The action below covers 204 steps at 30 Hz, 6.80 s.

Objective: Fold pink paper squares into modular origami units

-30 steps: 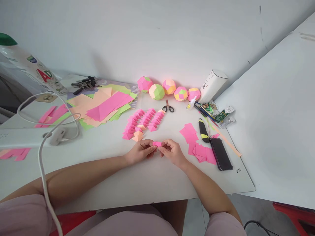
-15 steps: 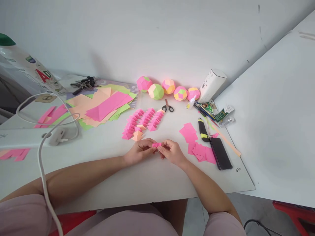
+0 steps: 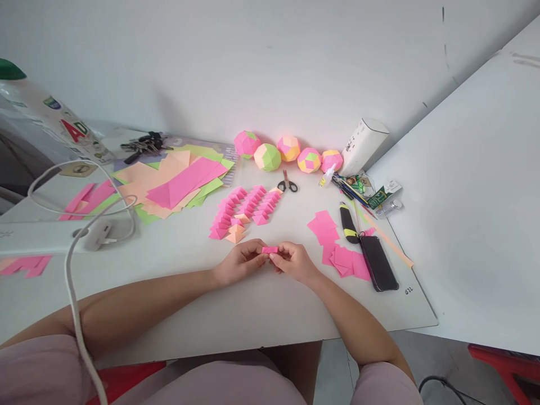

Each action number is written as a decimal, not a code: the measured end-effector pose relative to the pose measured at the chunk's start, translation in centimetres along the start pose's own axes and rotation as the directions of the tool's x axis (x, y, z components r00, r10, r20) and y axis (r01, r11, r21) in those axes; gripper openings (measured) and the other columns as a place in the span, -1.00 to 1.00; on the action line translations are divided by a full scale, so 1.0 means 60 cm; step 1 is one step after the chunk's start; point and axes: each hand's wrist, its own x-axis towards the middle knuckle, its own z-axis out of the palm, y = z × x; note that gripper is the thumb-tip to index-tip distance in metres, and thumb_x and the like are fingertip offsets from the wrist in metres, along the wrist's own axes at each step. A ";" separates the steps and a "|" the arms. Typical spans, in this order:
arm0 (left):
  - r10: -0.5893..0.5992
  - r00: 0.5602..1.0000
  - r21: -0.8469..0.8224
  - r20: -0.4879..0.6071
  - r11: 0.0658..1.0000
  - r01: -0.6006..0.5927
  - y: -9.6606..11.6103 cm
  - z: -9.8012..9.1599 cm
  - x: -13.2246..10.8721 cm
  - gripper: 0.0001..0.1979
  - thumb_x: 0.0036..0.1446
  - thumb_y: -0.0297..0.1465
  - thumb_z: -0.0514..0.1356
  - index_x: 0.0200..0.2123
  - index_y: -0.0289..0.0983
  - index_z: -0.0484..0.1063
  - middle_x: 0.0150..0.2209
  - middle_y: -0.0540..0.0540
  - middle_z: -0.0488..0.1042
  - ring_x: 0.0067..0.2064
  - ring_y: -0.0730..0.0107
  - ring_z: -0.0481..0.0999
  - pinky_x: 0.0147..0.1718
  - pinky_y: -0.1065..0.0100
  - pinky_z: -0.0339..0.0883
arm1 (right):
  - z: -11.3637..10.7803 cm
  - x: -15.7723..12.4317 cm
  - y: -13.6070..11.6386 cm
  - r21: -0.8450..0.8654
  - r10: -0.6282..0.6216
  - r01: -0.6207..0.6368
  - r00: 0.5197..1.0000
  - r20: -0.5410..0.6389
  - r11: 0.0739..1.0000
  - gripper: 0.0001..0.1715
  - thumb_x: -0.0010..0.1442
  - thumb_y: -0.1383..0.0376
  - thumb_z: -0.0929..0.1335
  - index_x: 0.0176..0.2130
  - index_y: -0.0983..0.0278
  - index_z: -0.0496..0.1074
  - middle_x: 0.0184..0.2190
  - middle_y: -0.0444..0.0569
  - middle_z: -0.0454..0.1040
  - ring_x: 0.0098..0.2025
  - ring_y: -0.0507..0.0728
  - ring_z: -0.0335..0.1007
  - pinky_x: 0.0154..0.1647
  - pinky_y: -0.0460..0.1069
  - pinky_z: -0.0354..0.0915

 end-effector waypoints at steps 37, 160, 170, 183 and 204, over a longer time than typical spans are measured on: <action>-0.130 0.991 -0.027 -0.039 0.991 0.129 0.009 -0.001 0.005 -0.64 0.05 -0.17 0.17 -0.59 -0.30 0.22 -0.58 0.03 0.33 -0.51 0.52 0.32 -0.52 0.44 0.19 | -0.019 0.002 -0.004 0.157 -0.125 0.124 0.992 -0.003 0.980 -0.76 0.06 0.19 0.38 -0.32 0.28 0.29 -0.49 -0.12 0.43 -0.50 0.03 0.40 -0.55 -0.05 0.37; -0.145 0.979 -0.052 0.141 0.987 0.154 0.007 0.001 -0.001 -0.59 0.16 -0.24 0.05 0.05 -0.26 0.15 -0.38 -0.02 0.32 -0.52 0.57 0.21 -0.56 0.45 0.15 | 0.000 0.000 0.004 0.036 -0.195 0.201 0.972 -0.129 0.979 -0.83 0.03 0.23 0.41 -0.44 0.28 0.39 -0.52 -0.11 0.42 -0.54 0.02 0.39 -0.50 -0.04 0.38; -0.124 0.984 -0.034 0.128 0.991 0.129 0.005 0.001 0.000 -0.63 0.17 -0.30 0.05 0.04 -0.25 0.13 -0.43 0.02 0.32 -0.52 0.58 0.21 -0.56 0.48 0.15 | 0.006 0.000 0.004 0.127 -0.157 0.165 0.985 -0.068 0.978 -0.59 0.01 0.30 0.41 -0.18 0.18 0.19 -0.41 -0.19 0.36 -0.48 -0.02 0.37 -0.44 -0.06 0.38; -0.091 0.982 -0.083 0.164 0.991 0.106 0.006 0.001 0.002 -0.59 0.14 -0.30 0.08 0.04 -0.27 0.11 -0.39 -0.01 0.35 -0.47 0.57 0.25 -0.51 0.47 0.12 | 0.001 -0.004 0.001 -0.039 -0.150 0.149 0.988 -0.028 0.988 -0.69 0.04 0.39 0.33 -0.18 0.21 0.20 -0.54 -0.23 0.32 -0.55 -0.02 0.32 -0.47 -0.06 0.31; -0.138 0.985 -0.136 0.106 0.979 0.152 -0.005 -0.006 0.002 -0.63 0.12 -0.40 0.07 0.03 -0.23 0.18 -0.50 0.11 0.11 -0.54 0.58 0.14 -0.59 0.49 0.17 | -0.008 -0.007 0.000 -0.126 -0.207 0.206 0.978 0.001 0.970 -0.73 0.08 0.42 0.27 -0.16 0.24 0.29 -0.52 -0.19 0.31 -0.54 -0.02 0.31 -0.48 -0.08 0.30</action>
